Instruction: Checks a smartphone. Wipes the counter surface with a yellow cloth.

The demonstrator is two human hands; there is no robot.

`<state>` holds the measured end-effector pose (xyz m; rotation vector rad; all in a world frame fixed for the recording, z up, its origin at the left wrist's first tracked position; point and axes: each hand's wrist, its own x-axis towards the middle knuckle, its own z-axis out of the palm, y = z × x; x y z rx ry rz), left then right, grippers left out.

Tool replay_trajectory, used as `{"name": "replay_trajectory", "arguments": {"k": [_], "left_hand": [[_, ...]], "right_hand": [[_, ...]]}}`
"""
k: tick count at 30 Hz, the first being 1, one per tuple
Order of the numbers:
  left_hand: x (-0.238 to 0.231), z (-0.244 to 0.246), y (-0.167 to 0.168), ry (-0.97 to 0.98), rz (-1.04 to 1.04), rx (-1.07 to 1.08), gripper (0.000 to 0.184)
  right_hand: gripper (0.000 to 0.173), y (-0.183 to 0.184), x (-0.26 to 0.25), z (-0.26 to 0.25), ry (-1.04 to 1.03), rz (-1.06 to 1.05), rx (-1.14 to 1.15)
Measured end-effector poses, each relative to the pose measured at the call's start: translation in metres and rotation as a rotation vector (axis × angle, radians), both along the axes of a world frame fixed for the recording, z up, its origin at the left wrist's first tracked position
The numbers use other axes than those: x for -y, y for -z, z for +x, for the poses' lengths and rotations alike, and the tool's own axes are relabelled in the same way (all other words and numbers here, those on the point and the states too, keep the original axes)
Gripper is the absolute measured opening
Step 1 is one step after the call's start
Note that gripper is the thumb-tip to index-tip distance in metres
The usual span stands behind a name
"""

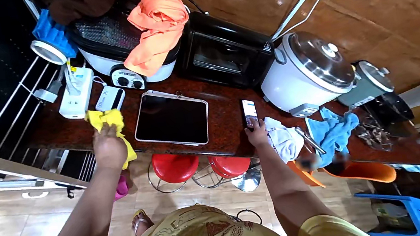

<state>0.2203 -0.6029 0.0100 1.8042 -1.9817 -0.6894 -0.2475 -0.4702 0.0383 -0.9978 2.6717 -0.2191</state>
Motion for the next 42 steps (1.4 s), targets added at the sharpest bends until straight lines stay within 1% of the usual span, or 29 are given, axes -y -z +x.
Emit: {"name": "replay_trajectory", "arguments": {"k": [3,4,6,8,10,11,13,15,18,21,22,24,27,29,31,33,35,37,40,42], "left_hand": [[-0.024,-0.012,0.014,0.145,-0.047,0.016,0.044],[-0.026,-0.008,0.018,0.193,-0.064,0.026,0.045],[-0.018,0.01,0.019,0.248,-0.067,0.038,0.044],[0.001,0.033,0.016,0.199,-0.06,0.045,0.042],[0.019,0.05,0.01,0.068,-0.027,0.028,0.042],[0.024,0.052,0.007,0.008,-0.014,0.02,0.041],[0.024,0.04,-0.001,-0.064,0.013,0.01,0.042],[0.011,0.018,-0.006,-0.048,0.013,0.013,0.042],[-0.006,-0.004,0.004,0.101,-0.029,0.018,0.043],[0.001,0.011,0.015,0.217,-0.067,0.006,0.041],[0.007,0.02,0.015,0.216,-0.065,0.006,0.04],[0.018,0.034,0.013,0.155,-0.043,0.001,0.04],[0.02,0.026,0.004,0.026,-0.014,-0.021,0.039],[0.014,0.011,0.001,0.004,0.001,-0.011,0.039],[0.008,0.001,0.004,0.059,-0.005,0.001,0.04],[0.01,0.003,0.011,0.14,-0.036,-0.013,0.04],[0.017,0.014,0.017,0.167,-0.066,-0.041,0.039],[0.022,0.02,0.016,0.118,-0.059,-0.076,0.039],[0.02,0.009,0.011,0.029,-0.05,-0.08,0.038],[0.015,0.001,0.014,0.025,-0.063,-0.052,0.039]], "right_hand": [[0.075,0.004,-0.003,0.001,0.049,-0.111,-0.013],[0.078,0.007,-0.005,0.001,0.064,-0.16,-0.025],[0.078,0.011,-0.008,0.002,0.091,-0.224,-0.043],[0.077,0.012,-0.009,0.004,0.116,-0.228,-0.046],[0.074,0.013,-0.01,0.005,0.141,-0.23,-0.044],[0.074,0.014,-0.011,0.004,0.15,-0.233,-0.043],[0.072,0.015,-0.011,0.004,0.155,-0.242,-0.036],[0.069,0.015,-0.011,0.005,0.155,-0.244,-0.036],[0.067,0.014,-0.01,0.006,0.155,-0.231,-0.032],[0.066,0.013,-0.01,0.004,0.151,-0.224,-0.034],[0.064,0.014,-0.01,0.003,0.147,-0.224,-0.034],[0.061,0.016,-0.009,0.001,0.133,-0.215,-0.03],[0.059,0.016,-0.009,0.0,0.131,-0.209,-0.034],[0.067,0.014,-0.008,0.001,0.143,-0.227,-0.03],[0.079,0.013,-0.007,-0.001,0.16,-0.25,-0.007],[0.086,0.011,-0.007,-0.005,0.166,-0.27,0.035],[0.084,0.009,-0.008,-0.008,0.157,-0.245,0.045],[0.08,0.01,-0.007,-0.011,0.15,-0.216,0.042],[0.08,0.012,-0.006,-0.012,0.156,-0.197,0.042],[0.076,0.011,-0.006,-0.011,0.149,-0.175,0.037]]}}
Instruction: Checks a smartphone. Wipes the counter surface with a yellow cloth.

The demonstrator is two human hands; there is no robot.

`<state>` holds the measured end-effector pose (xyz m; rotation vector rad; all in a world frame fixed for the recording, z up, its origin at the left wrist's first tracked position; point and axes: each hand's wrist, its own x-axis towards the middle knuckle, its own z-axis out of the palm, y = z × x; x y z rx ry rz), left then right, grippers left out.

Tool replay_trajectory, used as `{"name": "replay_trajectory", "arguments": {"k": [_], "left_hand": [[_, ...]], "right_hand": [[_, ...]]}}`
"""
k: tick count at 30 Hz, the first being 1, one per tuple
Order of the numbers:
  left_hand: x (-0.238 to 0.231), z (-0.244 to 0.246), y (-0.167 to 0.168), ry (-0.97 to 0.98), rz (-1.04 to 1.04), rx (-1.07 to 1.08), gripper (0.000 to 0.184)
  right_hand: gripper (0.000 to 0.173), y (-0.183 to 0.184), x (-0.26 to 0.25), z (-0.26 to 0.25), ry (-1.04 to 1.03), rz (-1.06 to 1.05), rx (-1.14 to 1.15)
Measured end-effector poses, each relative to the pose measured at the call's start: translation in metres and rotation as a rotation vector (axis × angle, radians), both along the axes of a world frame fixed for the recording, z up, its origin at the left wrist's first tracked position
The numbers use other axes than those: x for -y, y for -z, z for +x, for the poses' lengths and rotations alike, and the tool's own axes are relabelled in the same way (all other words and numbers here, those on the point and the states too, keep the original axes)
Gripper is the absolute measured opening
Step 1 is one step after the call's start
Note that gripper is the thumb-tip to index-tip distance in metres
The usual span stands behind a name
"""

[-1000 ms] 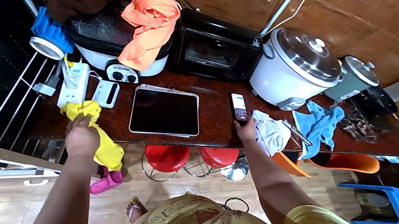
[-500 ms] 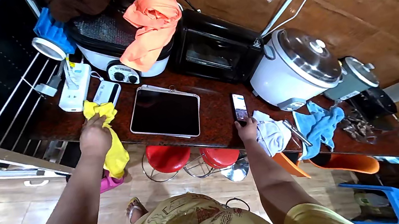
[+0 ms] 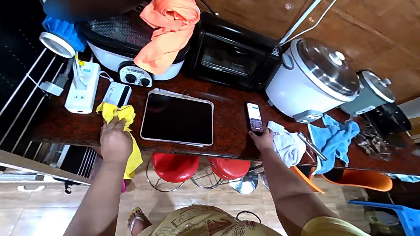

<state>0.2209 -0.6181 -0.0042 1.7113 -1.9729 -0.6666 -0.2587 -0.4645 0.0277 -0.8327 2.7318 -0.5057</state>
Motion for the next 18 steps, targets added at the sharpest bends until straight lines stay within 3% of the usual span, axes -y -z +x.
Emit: {"name": "replay_trajectory", "arguments": {"k": [5,12,18], "left_hand": [[0.0,0.012,0.004,0.119,-0.004,0.031,0.039],[0.01,0.002,-0.002,-0.034,0.017,-0.017,0.037],[-0.014,0.002,0.003,0.094,-0.011,0.038,0.039]], "right_hand": [[0.073,-0.001,0.0,-0.001,-0.02,0.013,-0.001],[0.088,-0.013,0.006,-0.009,-0.048,0.109,0.036],[0.086,-0.016,0.01,-0.015,-0.074,0.174,0.037]]}}
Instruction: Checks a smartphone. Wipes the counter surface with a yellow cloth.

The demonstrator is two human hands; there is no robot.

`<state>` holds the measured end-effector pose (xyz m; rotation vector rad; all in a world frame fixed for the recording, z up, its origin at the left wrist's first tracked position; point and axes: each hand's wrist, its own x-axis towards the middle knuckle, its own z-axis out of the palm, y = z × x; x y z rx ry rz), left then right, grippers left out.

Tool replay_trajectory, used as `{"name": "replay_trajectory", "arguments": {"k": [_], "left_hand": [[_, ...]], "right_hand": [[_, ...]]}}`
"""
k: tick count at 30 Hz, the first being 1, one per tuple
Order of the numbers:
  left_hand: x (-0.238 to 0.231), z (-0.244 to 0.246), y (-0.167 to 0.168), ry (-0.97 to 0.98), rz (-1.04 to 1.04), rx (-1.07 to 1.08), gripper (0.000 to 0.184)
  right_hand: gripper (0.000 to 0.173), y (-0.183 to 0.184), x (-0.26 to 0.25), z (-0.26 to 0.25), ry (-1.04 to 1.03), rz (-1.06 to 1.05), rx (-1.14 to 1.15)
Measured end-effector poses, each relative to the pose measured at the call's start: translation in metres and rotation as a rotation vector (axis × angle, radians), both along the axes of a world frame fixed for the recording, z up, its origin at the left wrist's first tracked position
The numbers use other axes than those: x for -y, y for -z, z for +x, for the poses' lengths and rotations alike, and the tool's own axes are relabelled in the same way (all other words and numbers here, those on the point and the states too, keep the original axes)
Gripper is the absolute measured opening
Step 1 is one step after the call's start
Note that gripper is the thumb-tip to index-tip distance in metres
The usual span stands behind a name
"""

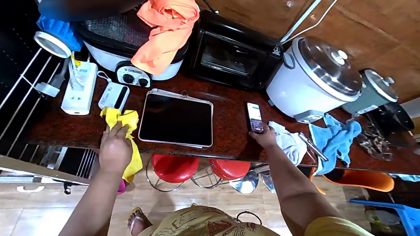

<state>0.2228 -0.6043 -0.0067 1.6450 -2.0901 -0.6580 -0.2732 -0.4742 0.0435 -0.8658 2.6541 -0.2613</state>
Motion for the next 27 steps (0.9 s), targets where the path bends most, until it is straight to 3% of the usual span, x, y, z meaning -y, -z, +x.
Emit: {"name": "replay_trajectory", "arguments": {"k": [7,11,17,24,27], "left_hand": [[0.003,0.004,0.002,-0.014,-0.021,-0.05,0.037],[0.008,-0.002,0.001,-0.047,-0.004,-0.036,0.037],[-0.002,0.011,0.0,0.056,-0.012,-0.008,0.039],[0.011,-0.004,-0.004,-0.082,0.02,-0.014,0.037],[0.008,-0.004,-0.003,-0.057,0.02,-0.002,0.038]], "right_hand": [[0.094,-0.002,0.0,0.0,0.009,-0.024,0.014],[0.083,0.002,-0.003,0.001,-0.02,-0.028,0.0],[0.074,0.003,-0.003,0.0,-0.052,-0.032,-0.008],[0.067,0.003,-0.002,0.0,-0.113,0.048,-0.045],[0.065,0.003,0.0,0.0,-0.115,0.073,-0.048]]}}
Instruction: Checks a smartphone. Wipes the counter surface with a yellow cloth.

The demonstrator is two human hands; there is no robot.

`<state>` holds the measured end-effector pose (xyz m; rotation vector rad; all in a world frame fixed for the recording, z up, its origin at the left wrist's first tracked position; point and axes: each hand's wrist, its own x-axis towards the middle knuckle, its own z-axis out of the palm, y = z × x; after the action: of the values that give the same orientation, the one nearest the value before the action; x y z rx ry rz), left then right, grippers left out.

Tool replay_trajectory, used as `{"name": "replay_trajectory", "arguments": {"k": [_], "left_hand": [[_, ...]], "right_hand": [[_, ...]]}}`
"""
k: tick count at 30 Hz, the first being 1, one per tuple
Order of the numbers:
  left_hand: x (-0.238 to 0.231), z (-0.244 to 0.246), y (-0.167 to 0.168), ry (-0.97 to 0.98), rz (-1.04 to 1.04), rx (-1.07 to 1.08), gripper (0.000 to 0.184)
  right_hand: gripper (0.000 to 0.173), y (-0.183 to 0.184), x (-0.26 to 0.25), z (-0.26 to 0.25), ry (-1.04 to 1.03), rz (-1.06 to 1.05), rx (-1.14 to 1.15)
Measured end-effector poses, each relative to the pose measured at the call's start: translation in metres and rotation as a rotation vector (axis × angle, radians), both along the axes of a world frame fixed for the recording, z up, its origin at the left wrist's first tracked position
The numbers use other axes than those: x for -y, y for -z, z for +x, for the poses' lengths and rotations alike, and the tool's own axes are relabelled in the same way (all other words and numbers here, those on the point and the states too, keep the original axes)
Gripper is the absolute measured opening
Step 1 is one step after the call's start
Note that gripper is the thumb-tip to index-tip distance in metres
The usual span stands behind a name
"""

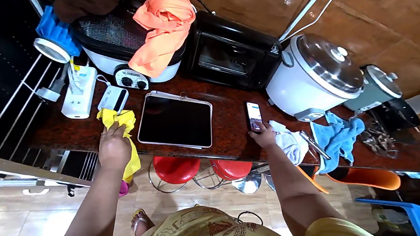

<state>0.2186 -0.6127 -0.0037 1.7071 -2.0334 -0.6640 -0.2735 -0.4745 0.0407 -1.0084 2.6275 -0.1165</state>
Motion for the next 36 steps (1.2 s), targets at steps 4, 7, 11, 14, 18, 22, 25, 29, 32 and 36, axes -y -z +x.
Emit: {"name": "replay_trajectory", "arguments": {"k": [4,7,11,14,18,22,25,29,32,36], "left_hand": [[-0.006,0.015,0.001,0.07,-0.013,0.023,0.039],[0.001,0.014,-0.003,-0.02,-0.013,-0.005,0.038],[0.008,-0.01,-0.008,-0.053,0.021,0.007,0.039],[-0.002,-0.01,0.001,0.104,-0.005,0.038,0.04],[-0.006,0.027,0.007,0.17,-0.057,0.021,0.04],[0.001,0.032,-0.005,-0.061,-0.002,-0.007,0.039],[-0.01,0.006,-0.01,-0.063,0.018,0.006,0.039],[-0.031,-0.007,0.0,0.102,-0.018,0.037,0.042],[-0.031,-0.001,0.002,0.125,-0.017,0.044,0.042],[-0.03,-0.002,0.006,0.125,-0.036,0.055,0.042]], "right_hand": [[0.083,-0.003,-0.001,0.0,0.042,-0.05,0.02],[0.109,-0.008,0.002,-0.007,0.073,-0.052,0.056],[0.123,-0.019,0.015,-0.01,0.082,0.102,0.084],[0.122,-0.02,0.022,-0.012,0.083,0.139,0.097],[0.122,-0.017,0.022,-0.015,0.096,0.117,0.114],[0.121,-0.017,0.022,-0.015,0.103,0.126,0.113],[0.119,-0.018,0.023,-0.014,0.099,0.139,0.118],[0.116,-0.02,0.024,-0.017,0.097,0.143,0.121],[0.116,-0.019,0.025,-0.018,0.089,0.148,0.13],[0.117,-0.018,0.027,-0.02,0.078,0.174,0.119]]}}
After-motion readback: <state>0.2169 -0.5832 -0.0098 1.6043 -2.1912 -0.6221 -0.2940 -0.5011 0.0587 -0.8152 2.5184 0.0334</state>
